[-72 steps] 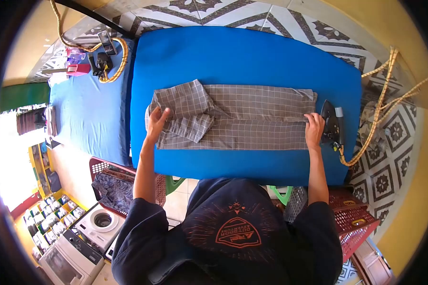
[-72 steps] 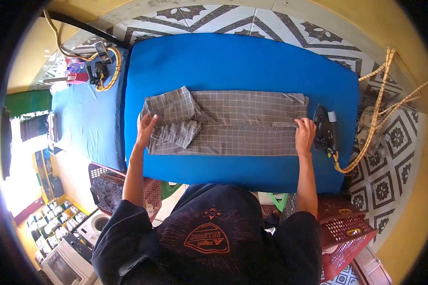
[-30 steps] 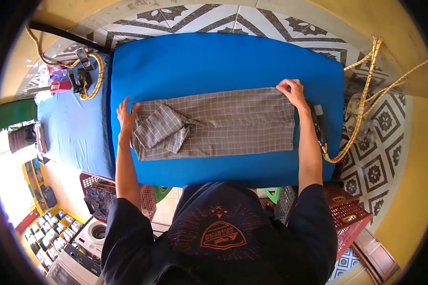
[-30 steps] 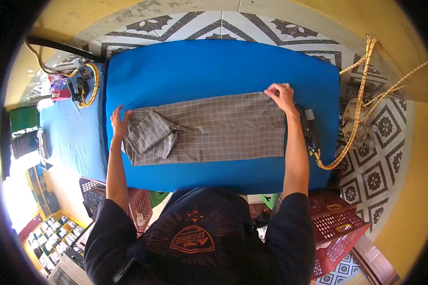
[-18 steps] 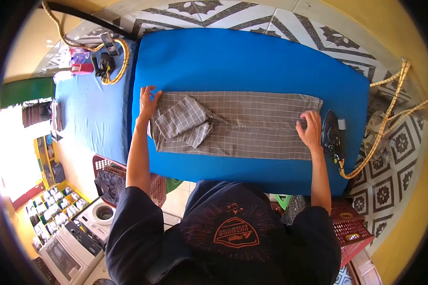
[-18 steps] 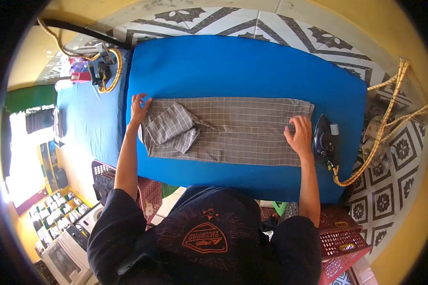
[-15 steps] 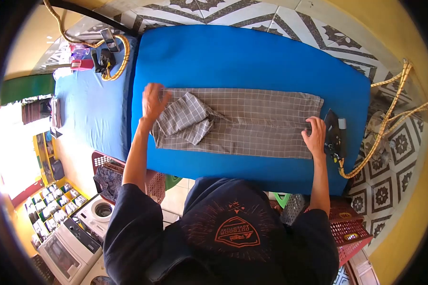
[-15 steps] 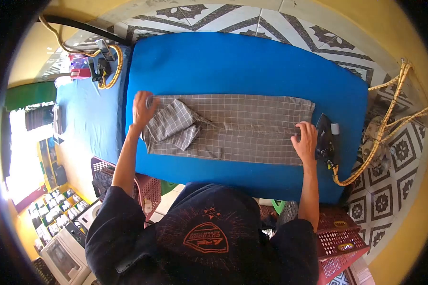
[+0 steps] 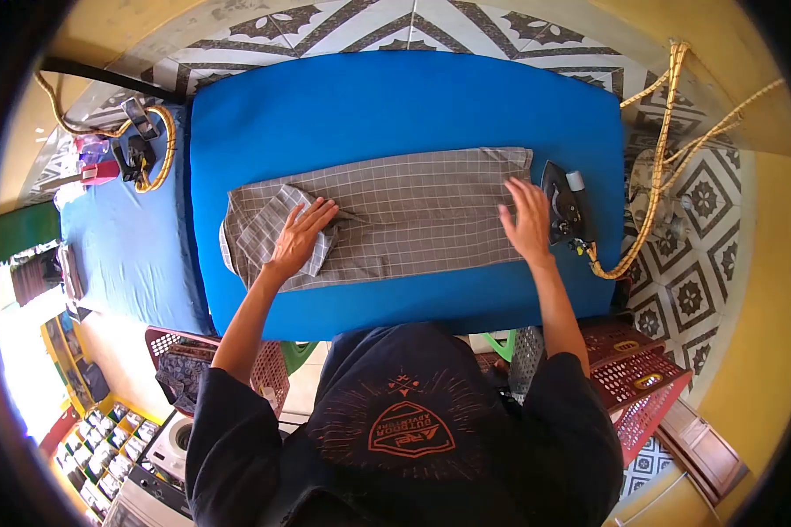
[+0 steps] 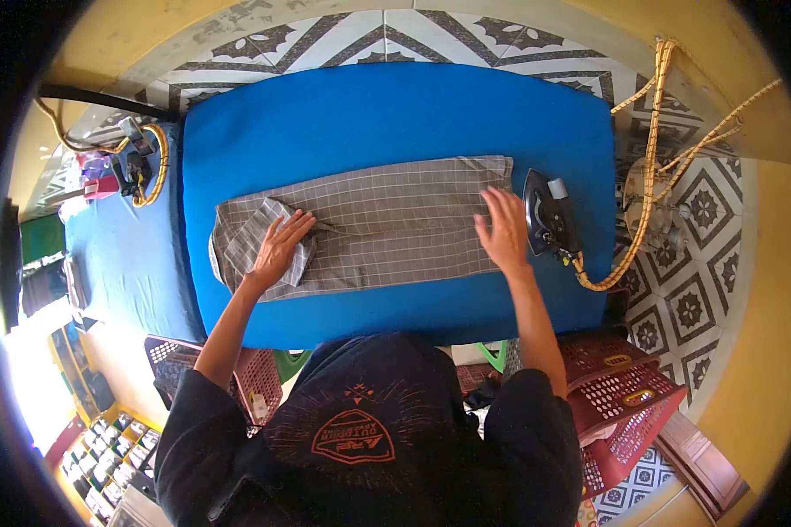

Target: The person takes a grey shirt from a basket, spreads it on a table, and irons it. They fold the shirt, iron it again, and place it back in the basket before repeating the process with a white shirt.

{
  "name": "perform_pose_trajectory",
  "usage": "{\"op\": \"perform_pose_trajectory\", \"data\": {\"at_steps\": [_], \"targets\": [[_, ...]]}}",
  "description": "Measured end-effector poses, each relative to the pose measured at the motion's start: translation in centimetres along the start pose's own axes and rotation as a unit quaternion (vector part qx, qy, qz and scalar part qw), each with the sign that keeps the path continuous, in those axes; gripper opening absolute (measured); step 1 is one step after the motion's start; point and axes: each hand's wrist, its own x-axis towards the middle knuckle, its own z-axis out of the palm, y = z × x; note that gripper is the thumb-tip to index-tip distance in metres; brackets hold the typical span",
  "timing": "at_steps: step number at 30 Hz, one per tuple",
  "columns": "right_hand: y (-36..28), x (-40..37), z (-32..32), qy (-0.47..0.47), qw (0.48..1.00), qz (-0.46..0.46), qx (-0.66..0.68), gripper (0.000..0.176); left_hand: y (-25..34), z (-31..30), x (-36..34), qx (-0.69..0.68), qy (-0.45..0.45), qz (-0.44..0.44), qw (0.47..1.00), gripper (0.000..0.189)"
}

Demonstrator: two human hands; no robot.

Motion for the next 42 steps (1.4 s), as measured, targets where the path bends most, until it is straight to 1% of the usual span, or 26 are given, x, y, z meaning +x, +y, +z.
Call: {"op": "perform_pose_trajectory", "data": {"at_steps": [1,3,4,5,7,8,9,11,13,16,17,19,21,23,24,26,27,29,31,32,35,37,39,40,41,42], "targets": [[-0.2,0.8,1.2,0.001,1.0,-0.001,0.0,0.038,0.0,0.7,0.2,0.001,0.001,0.0,1.0,0.066],[-0.2,2.3,4.2,0.002,0.997,-0.013,-0.075,0.053,-0.4,2.2,-0.1,-0.003,-0.022,-0.005,1.0,0.069],[0.6,2.9,4.9,-0.043,0.993,0.011,-0.111,0.06,-0.1,1.4,-0.1,-0.031,-0.042,-0.011,0.999,0.071],[1.8,2.8,5.2,-0.062,0.991,0.019,-0.114,0.062,0.1,1.1,-0.5,0.04,-0.068,-0.003,0.997,0.073],[1.7,3.5,4.0,-0.02,0.987,0.006,-0.16,0.056,0.7,-2.9,-1.8,-0.077,0.024,-0.043,0.996,0.074],[3.3,3.3,2.9,0.051,0.984,0.011,-0.167,0.064,-0.4,-4.1,-2.8,-0.03,0.108,-0.068,0.991,0.061],[2.2,4.7,-1.5,0.008,0.972,0.103,-0.211,0.068,-2.6,-4.4,-3.9,-0.02,0.109,-0.084,0.99,0.061],[5.3,2.8,-3.7,0.087,0.943,0.209,-0.242,0.066,-8.5,-3.6,-6.7,-0.071,0.29,-0.207,0.932,0.043],[11.6,0.0,-2.1,-0.024,0.907,0.406,-0.108,0.069,-12.9,-3.8,-7.4,-0.003,0.298,-0.305,0.904,0.028],[15.2,-1.2,-2.1,-0.025,0.951,0.299,-0.071,0.071,-16.9,-2.6,-6.7,-0.115,0.317,-0.359,0.87,0.028],[14.5,-0.4,-2.9,-0.027,0.951,0.297,-0.075,0.071,-17.9,-2.3,-6.3,-0.119,0.317,-0.361,0.869,0.028],[13.3,1.7,-4.4,-0.165,0.871,0.452,0.098,0.071,-18.9,-2.2,-5.7,-0.128,0.242,-0.359,0.892,0.031],[13.4,1.9,-4.1,-0.177,0.872,0.449,0.078,0.066,-19.4,-2.6,-5.4,-0.138,0.217,-0.379,0.889,0.035],[11.4,2.5,-3.3,-0.117,0.953,0.28,-0.003,0.062,-21.5,-2.7,-5.4,-0.132,0.144,-0.373,0.907,0.038],[7.6,4.0,-3.9,-0.099,0.963,0.249,-0.02,0.056,-22.0,-2.9,-5.5,-0.171,0.128,-0.349,0.913,0.04],[-2.3,8.6,-6.0,-0.172,0.961,0.207,0.07,0.054,-23.0,-3.1,-5.4,-0.173,0.09,-0.327,0.925,0.04],[-7.3,10.9,-6.4,-0.23,0.95,0.204,0.055,0.055,-23.3,-3.1,-5.3,-0.172,0.057,-0.3,0.936,0.04],[-11.4,12.2,-1.7,-0.226,0.967,0.102,0.057,0.058,-23.7,-3.4,-4.8,-0.17,0.042,-0.291,0.941,0.039],[-16.7,13.2,4.1,-0.265,0.958,0.085,0.075,0.055,-24.4,-3.7,-4.8,-0.157,0.026,-0.287,0.945,0.038],[-19.2,13.1,7.2,-0.243,0.962,0.056,0.115,0.05,-24.7,-3.2,-4.6,-0.179,0.045,-0.293,0.938,0.034],[-26.1,13.2,12.6,-0.298,0.951,0.062,0.045,0.048,-24.0,-2.4,-4.9,-0.199,0.073,-0.336,0.918,0.03],[-25.7,15.1,11.2,-0.321,0.937,0.115,0.072,0.05,-23.0,-1.9,-4.8,-0.199,0.087,-0.368,0.904,0.029],[-22.5,14.6,10.2,-0.176,0.97,0.094,0.139,0.053,-22.3,-2.2,-4.5,-0.172,0.119,-0.415,0.886,0.03],[-21.0,14.5,8.8,-0.138,0.982,0.095,0.09,0.051,-22.4,-2.4,-4.5,-0.171,0.098,-0.414,0.889,0.033],[-12.8,12.5,9.5,-0.121,0.961,0.174,0.178,0.048,-22.3,-2.7,-4.6,-0.153,0.09,-0.438,0.881,0.033],[-10.4,11.6,7.8,-0.098,0.957,0.243,0.124,0.045,-21.7,-2.8,-4.5,-0.138,0.074,-0.457,0.875,0.033]]}}
